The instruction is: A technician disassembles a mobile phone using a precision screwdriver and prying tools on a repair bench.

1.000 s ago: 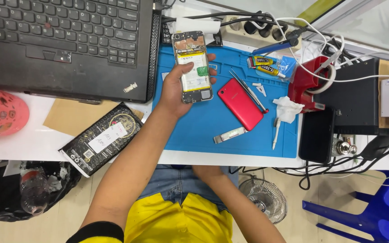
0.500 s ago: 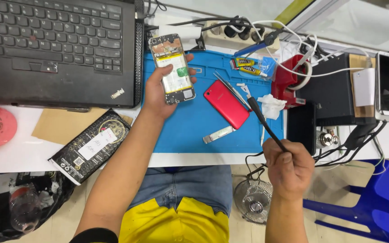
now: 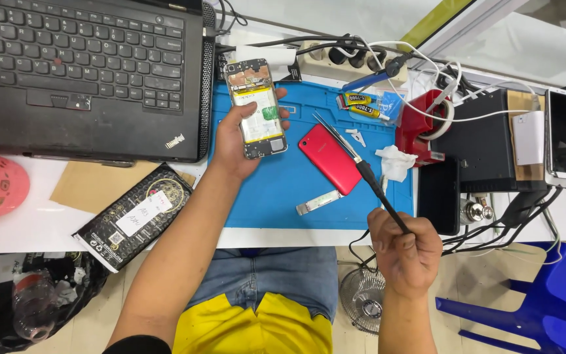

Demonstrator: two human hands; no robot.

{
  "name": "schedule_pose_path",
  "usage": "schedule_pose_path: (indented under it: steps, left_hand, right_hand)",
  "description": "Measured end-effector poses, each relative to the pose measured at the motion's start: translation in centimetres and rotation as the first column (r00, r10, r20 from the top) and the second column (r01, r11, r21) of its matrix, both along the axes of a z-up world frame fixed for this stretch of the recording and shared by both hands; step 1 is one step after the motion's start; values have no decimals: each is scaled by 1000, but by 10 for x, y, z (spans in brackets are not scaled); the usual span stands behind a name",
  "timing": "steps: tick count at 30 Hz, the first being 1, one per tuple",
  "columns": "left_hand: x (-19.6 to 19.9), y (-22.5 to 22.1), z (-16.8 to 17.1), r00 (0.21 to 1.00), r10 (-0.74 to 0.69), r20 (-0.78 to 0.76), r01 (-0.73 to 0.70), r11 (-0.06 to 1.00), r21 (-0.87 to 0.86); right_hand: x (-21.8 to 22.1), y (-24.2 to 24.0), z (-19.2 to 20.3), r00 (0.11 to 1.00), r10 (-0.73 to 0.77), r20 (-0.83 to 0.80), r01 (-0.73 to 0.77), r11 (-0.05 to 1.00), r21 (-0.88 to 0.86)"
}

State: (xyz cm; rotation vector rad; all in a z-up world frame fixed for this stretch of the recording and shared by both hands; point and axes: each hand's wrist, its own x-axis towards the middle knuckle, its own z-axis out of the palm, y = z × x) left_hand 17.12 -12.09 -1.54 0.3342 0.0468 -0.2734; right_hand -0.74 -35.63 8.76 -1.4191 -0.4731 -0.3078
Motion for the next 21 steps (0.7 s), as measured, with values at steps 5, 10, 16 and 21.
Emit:
schedule_pose_path:
  steps: [5,10,16,21]
  left_hand:
    - [2,-3,-6,1000,1,27,-2,999,33]
    - [-5,-8,2,1000,12,9,-12,999,47]
    - [-9,-8,37,966,44,-255,-106,967,-234]
    - [-18,-14,61,918,22,-396,-160,935,-318]
  right_hand:
    - [2,5,-24,992,74,-106,-64,994,92]
    - [17,40,-13,956,39,-291,-91,981,-168]
    - [13,44,15,952,-42,304,280,524,-805]
    - [10,31,16,878,3,479,469,198,-861]
